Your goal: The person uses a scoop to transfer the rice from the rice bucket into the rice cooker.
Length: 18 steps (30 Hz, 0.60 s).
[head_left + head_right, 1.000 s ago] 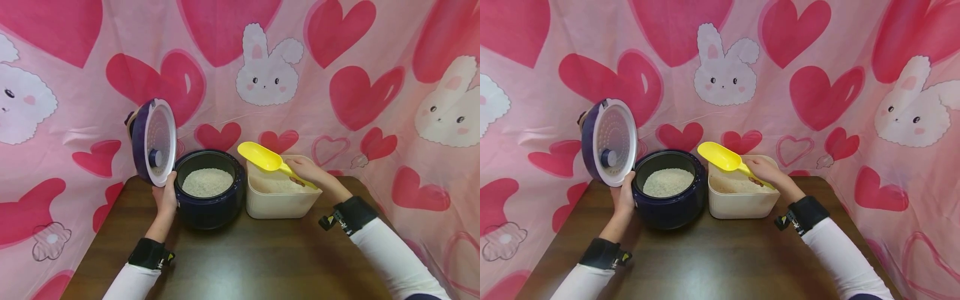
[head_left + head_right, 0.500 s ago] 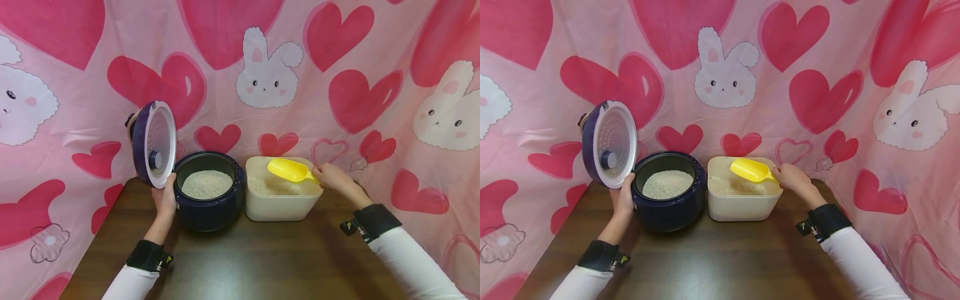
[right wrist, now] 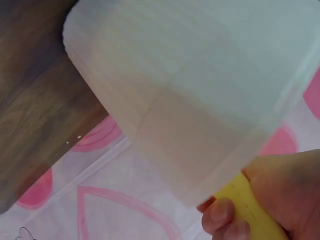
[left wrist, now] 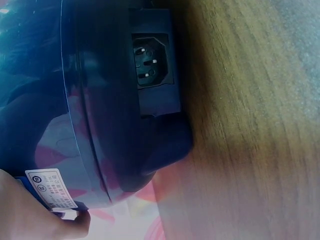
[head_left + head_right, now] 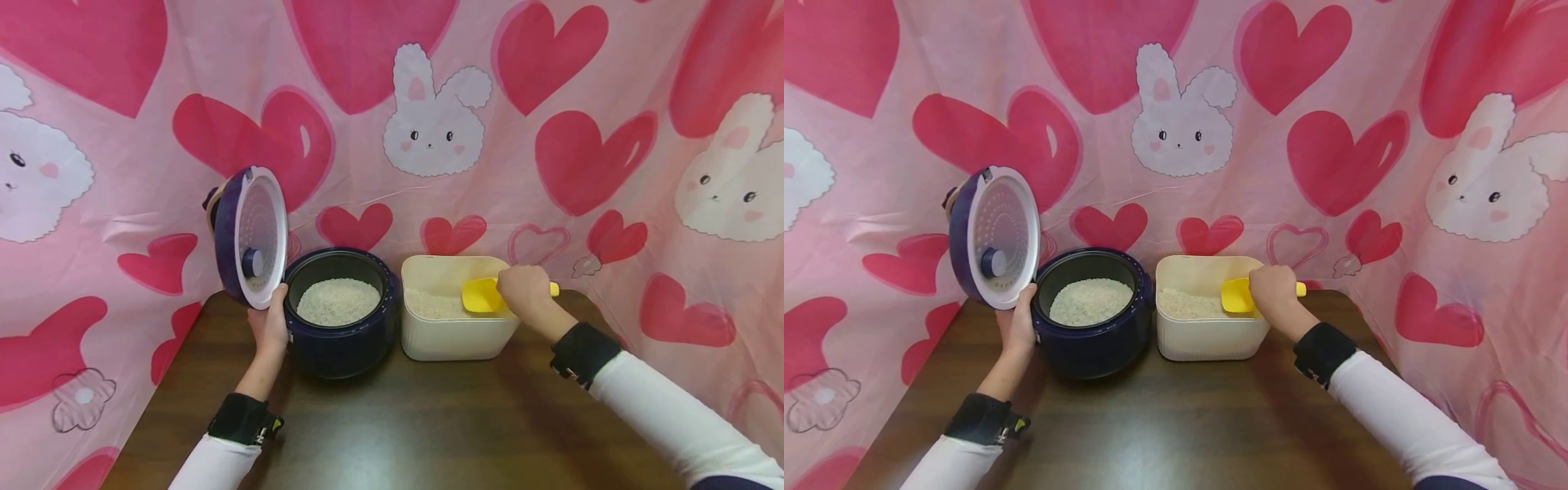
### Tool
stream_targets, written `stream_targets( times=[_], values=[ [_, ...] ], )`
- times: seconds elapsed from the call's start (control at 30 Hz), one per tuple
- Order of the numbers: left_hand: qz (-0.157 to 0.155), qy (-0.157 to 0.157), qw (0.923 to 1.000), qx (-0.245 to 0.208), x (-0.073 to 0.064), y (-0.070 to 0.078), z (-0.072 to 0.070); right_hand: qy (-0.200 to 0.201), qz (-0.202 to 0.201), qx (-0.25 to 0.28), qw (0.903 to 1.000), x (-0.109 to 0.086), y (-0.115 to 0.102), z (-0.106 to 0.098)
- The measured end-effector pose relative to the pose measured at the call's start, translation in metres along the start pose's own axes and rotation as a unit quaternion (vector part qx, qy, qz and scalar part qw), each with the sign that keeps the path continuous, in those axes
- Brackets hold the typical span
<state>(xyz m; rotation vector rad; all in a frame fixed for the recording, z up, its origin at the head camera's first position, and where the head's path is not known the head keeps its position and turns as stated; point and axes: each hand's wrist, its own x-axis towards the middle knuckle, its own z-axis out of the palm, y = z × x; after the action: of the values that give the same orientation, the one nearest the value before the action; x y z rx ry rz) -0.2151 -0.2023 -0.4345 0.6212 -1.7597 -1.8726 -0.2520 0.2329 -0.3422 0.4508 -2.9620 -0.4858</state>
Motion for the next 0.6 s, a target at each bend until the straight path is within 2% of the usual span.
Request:
stream_targets(
  times=[0.1, 0.2, 0.6],
  values=[
    [-0.003, -0.005, 1.0000, -0.003, -0.002, -0.001, 0.000, -0.003, -0.013, -0.046, 0.9989, 0.000, -0.009, 0.003],
    [-0.005, -0.003, 1.0000, -0.003, -0.003, -0.003, 0.000, -0.014, -0.017, -0.064, 0.9977, -0.002, -0.015, 0.006],
    [0.001, 0.004, 1.0000, -0.009, -0.004, -0.003, 0.000, -0.023, -0.039, -0.032, 0.9984, 0.002, -0.012, 0.017]
  ],
)
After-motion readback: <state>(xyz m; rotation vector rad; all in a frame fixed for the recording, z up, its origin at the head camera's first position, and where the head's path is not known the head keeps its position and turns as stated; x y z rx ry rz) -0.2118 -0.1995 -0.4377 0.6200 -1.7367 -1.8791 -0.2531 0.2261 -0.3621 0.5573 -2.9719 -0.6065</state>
